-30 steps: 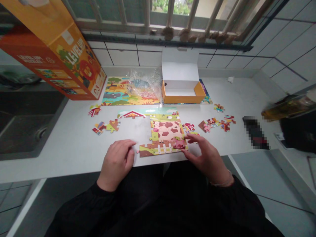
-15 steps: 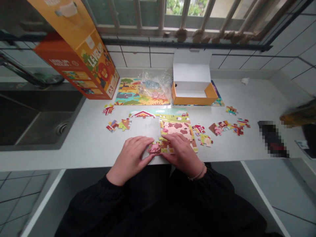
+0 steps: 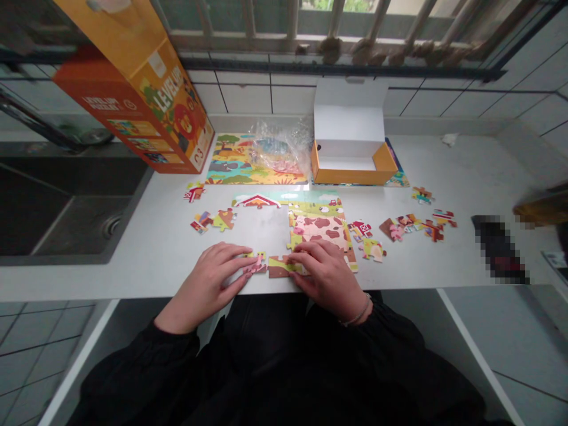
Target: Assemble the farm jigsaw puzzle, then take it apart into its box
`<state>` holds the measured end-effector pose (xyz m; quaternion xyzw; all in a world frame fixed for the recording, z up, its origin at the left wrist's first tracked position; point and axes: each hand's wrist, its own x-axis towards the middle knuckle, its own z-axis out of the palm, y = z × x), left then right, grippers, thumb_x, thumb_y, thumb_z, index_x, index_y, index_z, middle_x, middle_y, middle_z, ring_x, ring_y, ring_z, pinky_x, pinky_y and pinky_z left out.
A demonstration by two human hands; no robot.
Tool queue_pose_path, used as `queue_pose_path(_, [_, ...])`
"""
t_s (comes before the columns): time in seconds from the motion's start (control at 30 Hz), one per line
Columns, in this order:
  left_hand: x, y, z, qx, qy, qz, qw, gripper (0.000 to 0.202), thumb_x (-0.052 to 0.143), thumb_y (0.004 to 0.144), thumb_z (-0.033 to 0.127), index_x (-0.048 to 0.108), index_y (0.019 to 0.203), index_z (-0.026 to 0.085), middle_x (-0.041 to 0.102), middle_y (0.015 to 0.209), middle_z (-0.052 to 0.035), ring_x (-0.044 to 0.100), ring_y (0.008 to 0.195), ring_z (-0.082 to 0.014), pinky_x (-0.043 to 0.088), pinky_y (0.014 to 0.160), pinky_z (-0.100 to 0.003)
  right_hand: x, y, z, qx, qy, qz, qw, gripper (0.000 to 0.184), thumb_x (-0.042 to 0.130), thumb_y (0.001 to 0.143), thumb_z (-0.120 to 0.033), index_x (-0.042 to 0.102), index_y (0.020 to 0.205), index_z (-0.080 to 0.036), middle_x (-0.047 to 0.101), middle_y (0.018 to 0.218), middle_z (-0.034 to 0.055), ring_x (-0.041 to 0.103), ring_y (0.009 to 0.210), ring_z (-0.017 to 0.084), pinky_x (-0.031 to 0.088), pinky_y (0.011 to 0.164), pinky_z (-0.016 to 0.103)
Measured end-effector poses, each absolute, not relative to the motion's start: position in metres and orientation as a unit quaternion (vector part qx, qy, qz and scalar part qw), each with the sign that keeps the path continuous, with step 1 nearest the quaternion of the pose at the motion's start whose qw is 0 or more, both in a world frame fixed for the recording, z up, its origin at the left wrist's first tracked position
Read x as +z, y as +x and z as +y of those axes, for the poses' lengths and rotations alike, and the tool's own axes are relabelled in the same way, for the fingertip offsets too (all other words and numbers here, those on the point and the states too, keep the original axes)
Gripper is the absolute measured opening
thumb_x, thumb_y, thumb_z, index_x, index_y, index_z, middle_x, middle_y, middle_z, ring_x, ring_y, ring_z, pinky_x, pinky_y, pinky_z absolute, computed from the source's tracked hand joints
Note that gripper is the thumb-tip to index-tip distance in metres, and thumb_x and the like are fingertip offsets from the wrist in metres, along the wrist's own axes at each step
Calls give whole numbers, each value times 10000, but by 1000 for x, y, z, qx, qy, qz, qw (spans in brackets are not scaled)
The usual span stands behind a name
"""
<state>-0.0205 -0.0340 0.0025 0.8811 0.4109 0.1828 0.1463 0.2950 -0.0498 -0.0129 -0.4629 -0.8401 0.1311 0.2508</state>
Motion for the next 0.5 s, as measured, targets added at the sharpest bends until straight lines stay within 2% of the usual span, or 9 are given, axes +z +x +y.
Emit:
queue_pose_path(0.13, [3, -23, -36, 162, 890, 402, 144, 381, 621, 1066, 239, 730, 1412, 358, 695, 1495, -72, 627, 1397, -293, 403, 1262, -581, -13, 295, -50, 122, -460, -844, 248, 277, 742, 1030, -304, 738, 1306, -277, 728, 1344, 87, 609, 1258, 327, 501, 1086, 532])
queue_pose_path(0.27, [5, -19, -38, 148, 895, 395, 149, 401, 604, 1072, 225, 726, 1422, 379, 685, 1498, -71, 623, 1409, -286, 386, 1284, -609, -15, 295, -50, 117, -459, -844, 252, 273, 750, 1024, -305, 741, 1296, -283, 731, 1343, 84, 616, 1264, 326, 501, 1094, 536])
queue_pose_path(0.4, [6, -17, -39, 160, 895, 391, 145, 401, 622, 1060, 214, 743, 1409, 372, 701, 1467, -80, 648, 1363, -293, 421, 1257, -604, -16, 295, -49, 119, -457, -844, 253, 259, 720, 1044, -321, 739, 1299, -282, 727, 1351, 85, 617, 1253, 325, 504, 1087, 538])
queue_pose_path(0.5, [6, -15, -41, 178, 893, 389, 137, 387, 636, 1057, 203, 757, 1392, 356, 716, 1427, -89, 665, 1306, -295, 492, 1181, -562, -15, 295, -49, 121, -457, -845, 251, 257, 703, 1055, -328, 739, 1304, -275, 725, 1352, 88, 617, 1242, 326, 507, 1074, 538])
